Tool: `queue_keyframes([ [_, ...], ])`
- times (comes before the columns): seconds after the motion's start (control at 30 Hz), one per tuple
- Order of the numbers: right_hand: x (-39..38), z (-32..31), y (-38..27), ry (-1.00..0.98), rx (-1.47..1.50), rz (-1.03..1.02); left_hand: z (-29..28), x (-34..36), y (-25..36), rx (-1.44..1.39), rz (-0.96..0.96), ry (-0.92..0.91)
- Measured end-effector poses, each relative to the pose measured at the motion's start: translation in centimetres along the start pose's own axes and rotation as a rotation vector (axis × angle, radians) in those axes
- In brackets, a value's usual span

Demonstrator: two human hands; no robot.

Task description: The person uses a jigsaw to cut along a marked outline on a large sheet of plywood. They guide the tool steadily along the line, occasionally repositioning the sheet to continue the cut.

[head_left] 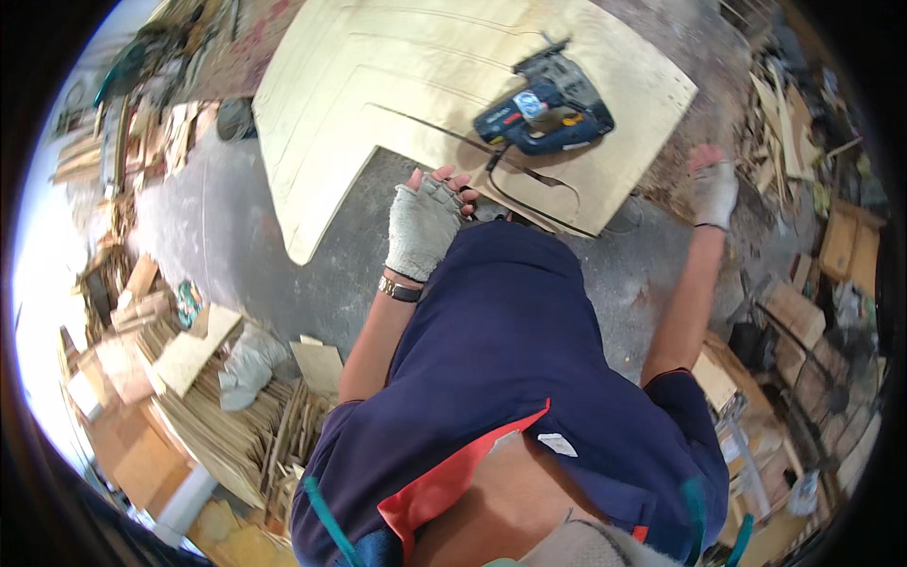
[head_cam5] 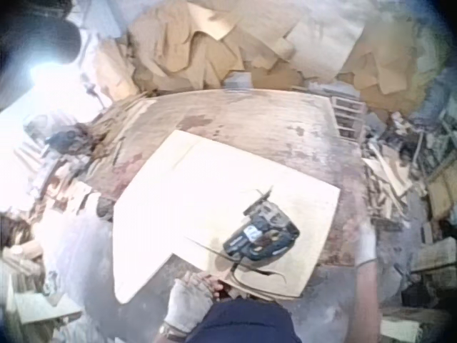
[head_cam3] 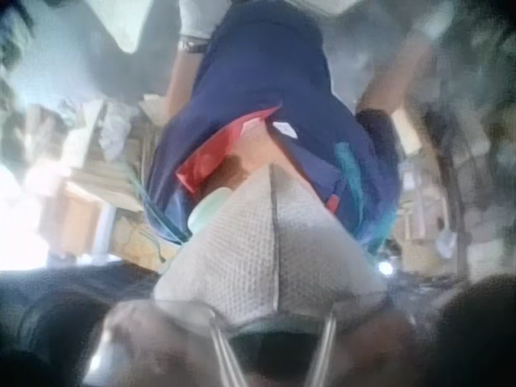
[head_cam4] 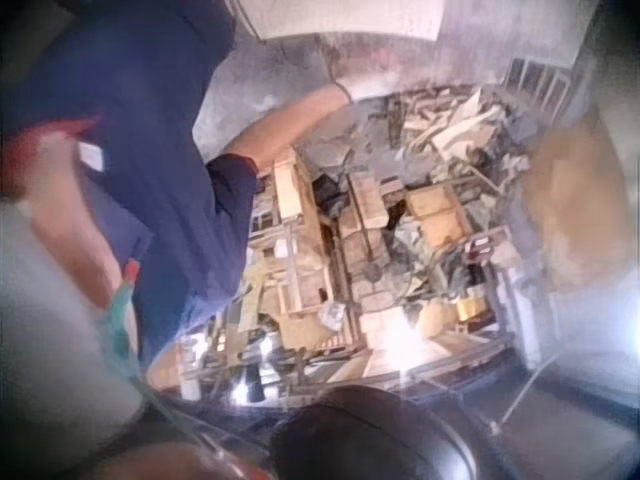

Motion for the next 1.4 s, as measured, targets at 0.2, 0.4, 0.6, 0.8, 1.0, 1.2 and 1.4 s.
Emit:
queue_keyframes([
  [0.2,-3.1,11.8,10.3,0.256,-0.603,-0.015,-3.8,-3.8,1.6,-0.061,0.151,0.109],
  [0.4,-10.7,23.8,0.1,0.288,-1.139,-0.963,-6.1,-8.5,6.5,0.682,0.646,0.638],
  [0.6,-13.6,28.7,-7.0,-0.167,-0.908,-1.117,-5.5,-12.6,13.5,0.935,1.091,0.758],
  [0.8,-12.0,31.6,-6.6,-0.162,-1.062,-1.015,-6.9,-13.4,17.7,0.851,1.075,0.845],
  [1.0,-12.5,31.4,-7.1,-0.192,-0.918,-0.931,-6.3,-13.5,19.1,0.816,1.22,0.758],
  [1.2,-12.8,30.1,-6.7,-0.204,-0.997,-0.793,-4.9,-12.1,18.1,0.829,1.179,0.709],
  [1.4,-7.2,27.7,-0.4,-0.185,-1.084,-0.637,-5.9,-5.8,13.7,0.892,0.73,0.607],
])
Point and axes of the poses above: each hand's wrist, its own x-axis towards the middle knuckle, its own z-axis out of the palm, y = z × x, the point moved 5 cm from there along x, towards the middle knuckle, and after that the axes turned 6 degrees about z, right-handed, at the moved point
